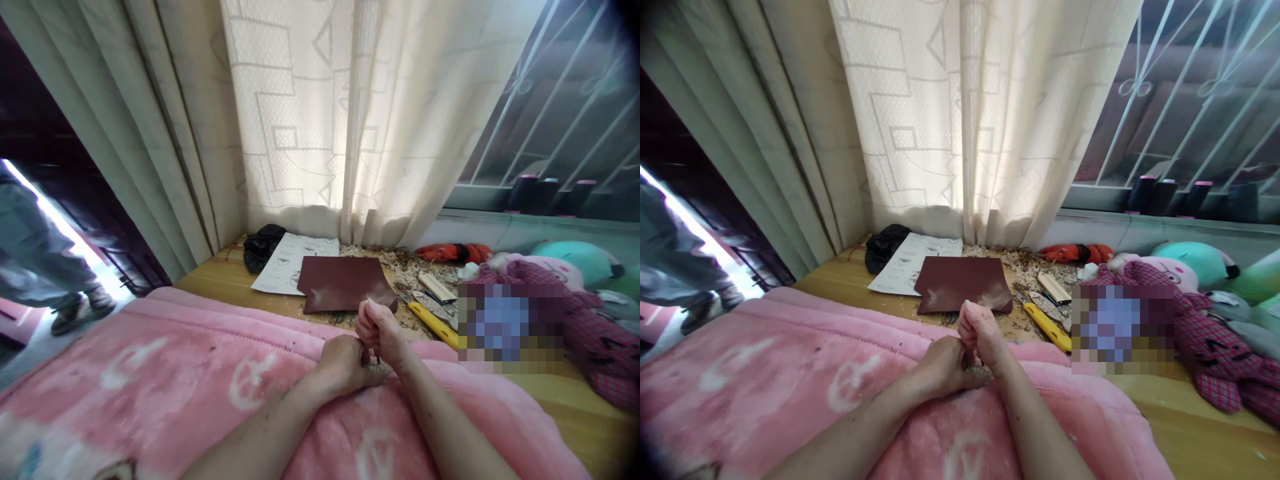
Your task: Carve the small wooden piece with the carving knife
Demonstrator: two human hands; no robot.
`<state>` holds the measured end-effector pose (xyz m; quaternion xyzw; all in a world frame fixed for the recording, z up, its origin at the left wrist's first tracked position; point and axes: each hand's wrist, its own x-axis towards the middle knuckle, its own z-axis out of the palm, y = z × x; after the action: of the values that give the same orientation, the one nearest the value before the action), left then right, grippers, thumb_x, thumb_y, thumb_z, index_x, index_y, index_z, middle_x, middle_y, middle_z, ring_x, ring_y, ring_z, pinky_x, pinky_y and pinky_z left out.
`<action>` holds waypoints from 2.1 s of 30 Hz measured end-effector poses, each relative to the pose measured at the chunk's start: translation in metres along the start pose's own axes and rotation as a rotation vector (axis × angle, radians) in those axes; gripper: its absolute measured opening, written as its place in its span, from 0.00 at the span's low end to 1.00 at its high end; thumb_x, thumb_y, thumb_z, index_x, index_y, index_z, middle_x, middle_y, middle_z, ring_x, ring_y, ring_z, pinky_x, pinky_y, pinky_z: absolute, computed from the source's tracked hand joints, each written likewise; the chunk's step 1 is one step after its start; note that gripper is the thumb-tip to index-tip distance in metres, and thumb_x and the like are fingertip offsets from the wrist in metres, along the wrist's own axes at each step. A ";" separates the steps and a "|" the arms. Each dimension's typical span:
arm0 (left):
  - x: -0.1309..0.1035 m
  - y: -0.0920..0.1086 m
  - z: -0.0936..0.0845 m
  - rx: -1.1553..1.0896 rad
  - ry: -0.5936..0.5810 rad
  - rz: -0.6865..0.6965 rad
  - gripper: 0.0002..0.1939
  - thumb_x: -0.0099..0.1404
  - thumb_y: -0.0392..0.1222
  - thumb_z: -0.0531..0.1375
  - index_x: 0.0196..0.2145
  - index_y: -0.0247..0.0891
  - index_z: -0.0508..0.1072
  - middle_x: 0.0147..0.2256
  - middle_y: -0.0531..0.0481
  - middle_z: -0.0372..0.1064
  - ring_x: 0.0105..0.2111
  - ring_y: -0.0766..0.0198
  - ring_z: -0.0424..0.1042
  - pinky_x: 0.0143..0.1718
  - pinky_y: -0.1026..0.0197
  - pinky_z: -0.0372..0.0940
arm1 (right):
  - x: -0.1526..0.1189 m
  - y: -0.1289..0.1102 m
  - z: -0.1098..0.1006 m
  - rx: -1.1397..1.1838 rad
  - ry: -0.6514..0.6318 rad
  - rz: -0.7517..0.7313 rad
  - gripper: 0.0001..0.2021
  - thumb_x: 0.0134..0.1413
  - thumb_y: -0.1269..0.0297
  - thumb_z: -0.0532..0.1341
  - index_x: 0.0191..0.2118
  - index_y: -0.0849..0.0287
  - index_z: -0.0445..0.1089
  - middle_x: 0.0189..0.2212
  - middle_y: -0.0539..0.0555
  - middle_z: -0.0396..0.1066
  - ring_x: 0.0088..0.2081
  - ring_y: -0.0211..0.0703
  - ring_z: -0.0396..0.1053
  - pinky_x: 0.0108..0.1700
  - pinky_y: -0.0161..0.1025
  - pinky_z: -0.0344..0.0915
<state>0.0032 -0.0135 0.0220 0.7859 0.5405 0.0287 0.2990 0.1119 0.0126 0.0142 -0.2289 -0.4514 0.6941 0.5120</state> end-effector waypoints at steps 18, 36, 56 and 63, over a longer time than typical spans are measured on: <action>0.003 -0.007 0.006 0.029 0.043 0.027 0.15 0.47 0.53 0.60 0.28 0.40 0.71 0.26 0.56 0.69 0.25 0.66 0.63 0.23 0.65 0.47 | 0.005 0.001 -0.006 0.072 0.613 -0.150 0.25 0.44 0.43 0.57 0.17 0.57 0.48 0.10 0.40 0.41 0.11 0.26 0.35 0.11 0.26 0.32; 0.005 -0.005 0.006 0.037 0.055 -0.002 0.15 0.42 0.52 0.63 0.26 0.41 0.71 0.27 0.56 0.69 0.27 0.65 0.64 0.23 0.65 0.47 | 0.001 0.001 -0.017 0.171 0.723 -0.186 0.23 0.50 0.43 0.52 0.19 0.56 0.47 0.10 0.40 0.39 0.12 0.28 0.33 0.10 0.27 0.33; 0.005 -0.007 0.009 -0.017 0.064 0.027 0.14 0.45 0.52 0.61 0.27 0.41 0.71 0.25 0.57 0.68 0.24 0.68 0.61 0.24 0.66 0.48 | 0.011 0.002 -0.015 0.176 0.491 -0.023 0.25 0.46 0.42 0.55 0.19 0.57 0.47 0.10 0.39 0.39 0.12 0.27 0.31 0.11 0.25 0.32; 0.005 -0.008 0.007 0.052 0.038 0.060 0.13 0.44 0.49 0.63 0.27 0.40 0.71 0.26 0.56 0.68 0.25 0.67 0.62 0.24 0.65 0.48 | 0.013 0.006 -0.020 0.130 0.747 -0.062 0.23 0.47 0.43 0.54 0.19 0.57 0.47 0.09 0.39 0.42 0.10 0.27 0.36 0.11 0.25 0.34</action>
<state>0.0010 -0.0100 0.0111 0.8086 0.5228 0.0386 0.2671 0.1197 0.0319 0.0007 -0.4194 -0.1955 0.5740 0.6756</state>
